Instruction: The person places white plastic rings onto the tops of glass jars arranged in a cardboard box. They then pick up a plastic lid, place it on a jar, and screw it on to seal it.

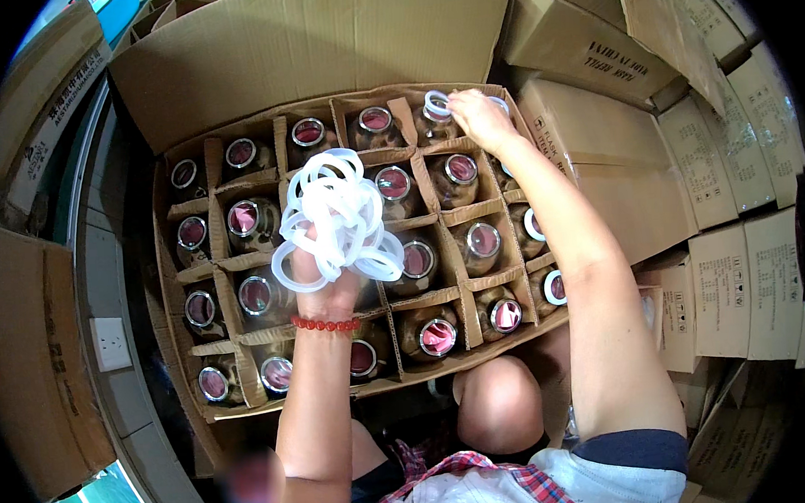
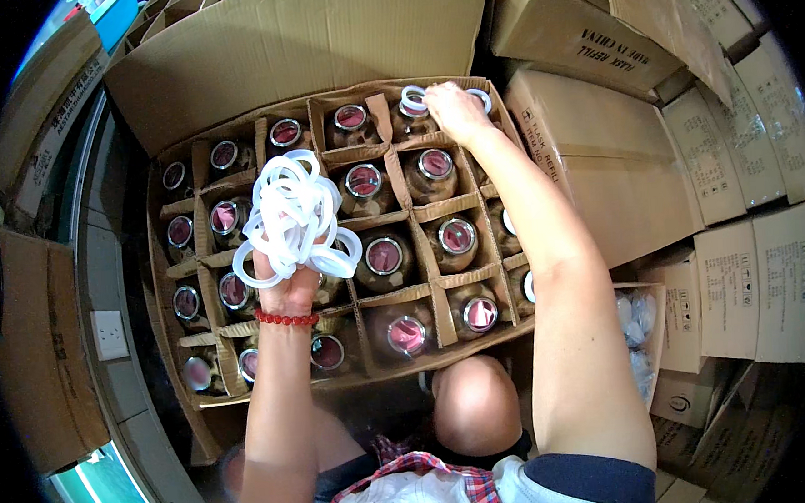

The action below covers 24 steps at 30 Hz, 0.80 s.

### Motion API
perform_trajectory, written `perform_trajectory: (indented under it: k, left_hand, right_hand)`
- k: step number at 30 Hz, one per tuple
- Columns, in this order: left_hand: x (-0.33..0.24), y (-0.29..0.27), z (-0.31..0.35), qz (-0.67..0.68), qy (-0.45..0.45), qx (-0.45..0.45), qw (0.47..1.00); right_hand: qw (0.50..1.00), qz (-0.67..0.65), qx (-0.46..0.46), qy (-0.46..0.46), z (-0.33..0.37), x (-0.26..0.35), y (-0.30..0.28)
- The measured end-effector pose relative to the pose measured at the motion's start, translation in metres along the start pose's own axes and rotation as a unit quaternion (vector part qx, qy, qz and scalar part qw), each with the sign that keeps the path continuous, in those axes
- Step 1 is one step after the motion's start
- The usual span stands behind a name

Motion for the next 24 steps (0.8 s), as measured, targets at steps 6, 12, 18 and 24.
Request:
perform_trajectory:
  k: [6,12,18,24]
  left_hand:
    - [-0.004,-0.006,0.001,-0.009,-0.003,-0.004,1.0]
    - [-0.002,0.005,0.003,-0.01,0.0,0.005,1.0]
    - [-0.003,0.002,0.003,-0.017,-0.016,-0.002,1.0]
    - [0.0,-0.011,-0.004,-0.024,-0.015,0.014,0.999]
  right_hand:
    - [0.998,-0.022,0.053,-0.022,0.005,0.022,0.0]
    - [0.996,-0.052,0.078,-0.014,-0.002,0.02,0.004]
    - [0.993,0.039,0.107,0.041,-0.013,0.038,0.001]
    - [0.89,-0.44,0.117,0.014,-0.025,0.15,-0.069]
Point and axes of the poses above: each hand's wrist, its own z-axis away from the middle knuckle, its own y-axis out of the palm, x = y × z, the point moved 5 cm from there along -z, towards the middle knuckle, and after that the axes turned 3 degrees about -z, right-handed, at the moved point
